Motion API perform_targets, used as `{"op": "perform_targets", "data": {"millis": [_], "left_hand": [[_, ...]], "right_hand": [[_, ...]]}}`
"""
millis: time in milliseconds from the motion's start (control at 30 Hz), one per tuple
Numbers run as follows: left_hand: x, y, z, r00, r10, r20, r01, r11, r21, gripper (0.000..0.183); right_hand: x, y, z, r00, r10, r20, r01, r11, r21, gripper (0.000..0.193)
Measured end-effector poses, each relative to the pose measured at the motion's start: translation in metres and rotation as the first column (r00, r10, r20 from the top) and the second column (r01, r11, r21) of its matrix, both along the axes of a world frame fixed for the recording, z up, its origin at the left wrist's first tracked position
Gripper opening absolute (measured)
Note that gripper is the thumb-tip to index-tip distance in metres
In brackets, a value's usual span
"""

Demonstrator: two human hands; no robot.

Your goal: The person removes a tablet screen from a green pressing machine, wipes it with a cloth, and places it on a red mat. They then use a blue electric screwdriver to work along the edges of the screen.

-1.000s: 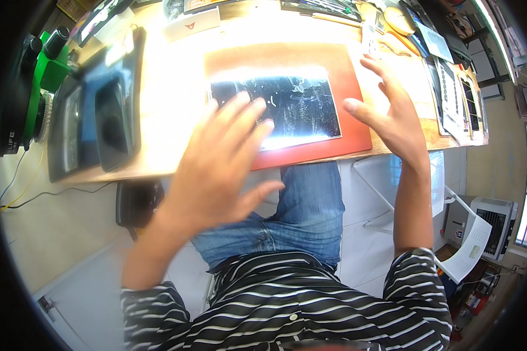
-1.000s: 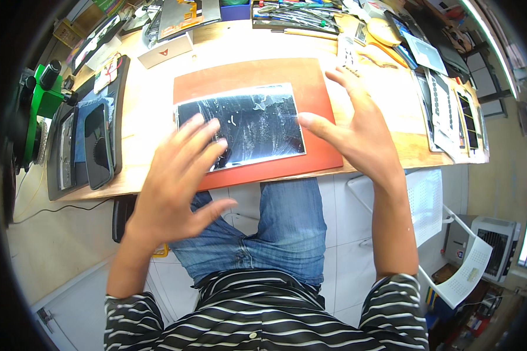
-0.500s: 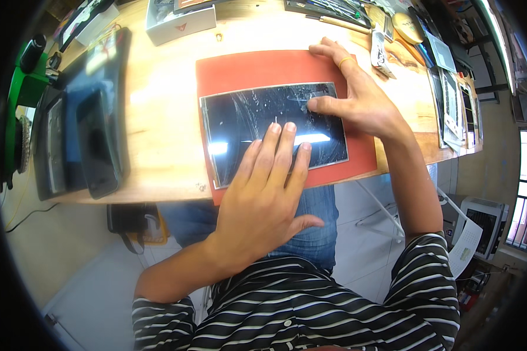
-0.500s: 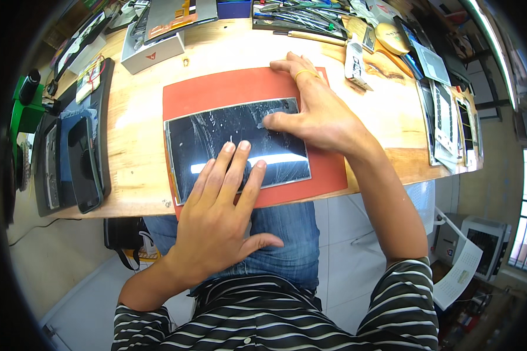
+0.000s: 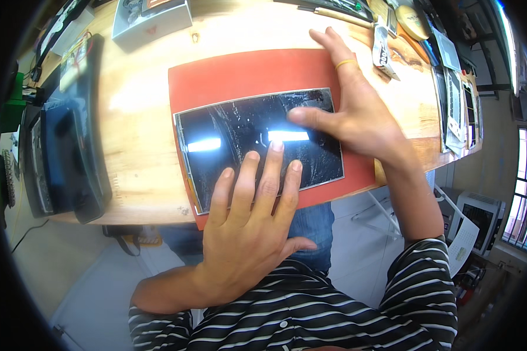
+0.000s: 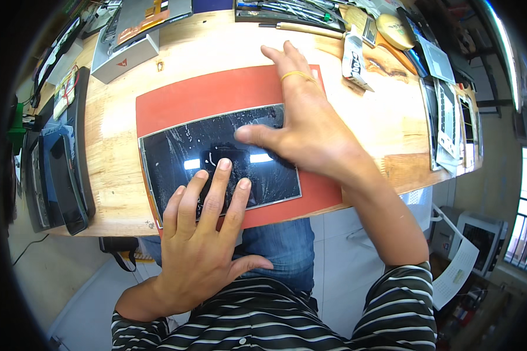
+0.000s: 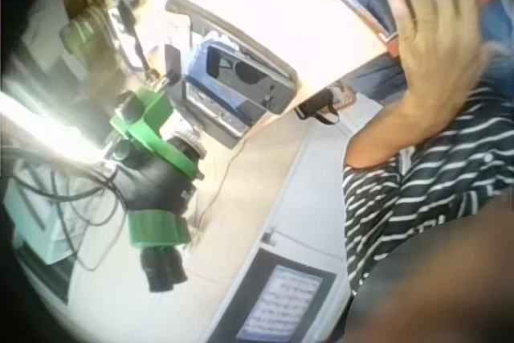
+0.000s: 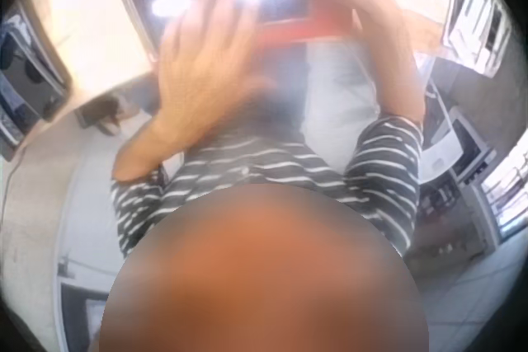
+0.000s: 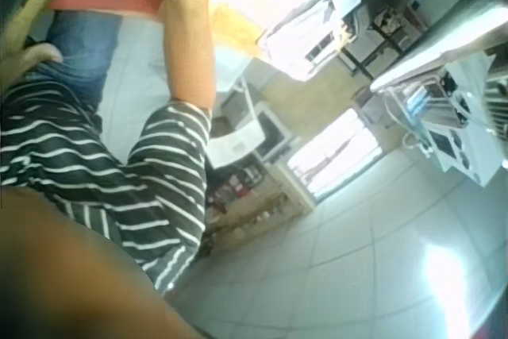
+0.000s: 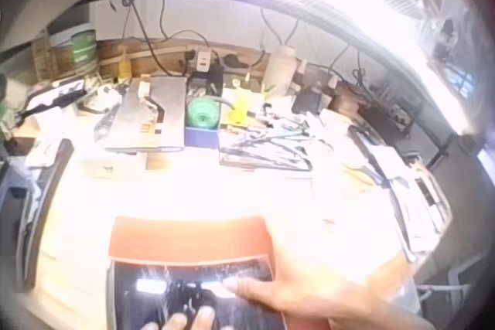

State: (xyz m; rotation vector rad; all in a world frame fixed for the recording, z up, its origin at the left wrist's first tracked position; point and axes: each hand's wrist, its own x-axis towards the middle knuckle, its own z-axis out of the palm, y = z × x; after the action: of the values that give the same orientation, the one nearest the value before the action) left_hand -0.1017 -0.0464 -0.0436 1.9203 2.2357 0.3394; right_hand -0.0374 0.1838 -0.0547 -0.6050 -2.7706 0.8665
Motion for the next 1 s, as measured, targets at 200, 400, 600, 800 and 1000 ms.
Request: {"op": "perform_targets", "data": {"millis": [200,400,600,800,1000], "left_hand": [[-0.005,0.006,0.008,0.999,0.021,0.046,-0.023,0.999,0.038,0.083],[-0.015,0.015,0.006,0.994,-0.008,0.105,-0.006,0.992,0.126,0.053],[-0.016,0.017,-0.004,0.999,0.032,-0.003,-0.030,0.977,0.213,0.032],[-0.020,0.021,-0.009,0.995,0.095,0.004,-0.091,0.942,0.322,0.029],[-0.019,0.019,-0.006,0.997,0.081,0.009,-0.081,0.988,0.131,0.052]], "right_hand": [[0.002,0.004,0.002,1.000,0.016,0.017,-0.014,0.998,-0.066,0.106],[0.001,0.004,0.008,1.000,0.003,0.029,0.001,0.988,-0.156,0.105],[0.001,0.000,0.000,0.998,0.009,0.056,-0.012,0.999,0.044,0.106],[0.002,0.014,0.010,0.996,0.079,0.039,-0.071,0.981,-0.179,0.107],[-0.001,-0.002,-0.006,1.000,0.026,0.008,-0.027,0.983,0.180,0.111]]}}
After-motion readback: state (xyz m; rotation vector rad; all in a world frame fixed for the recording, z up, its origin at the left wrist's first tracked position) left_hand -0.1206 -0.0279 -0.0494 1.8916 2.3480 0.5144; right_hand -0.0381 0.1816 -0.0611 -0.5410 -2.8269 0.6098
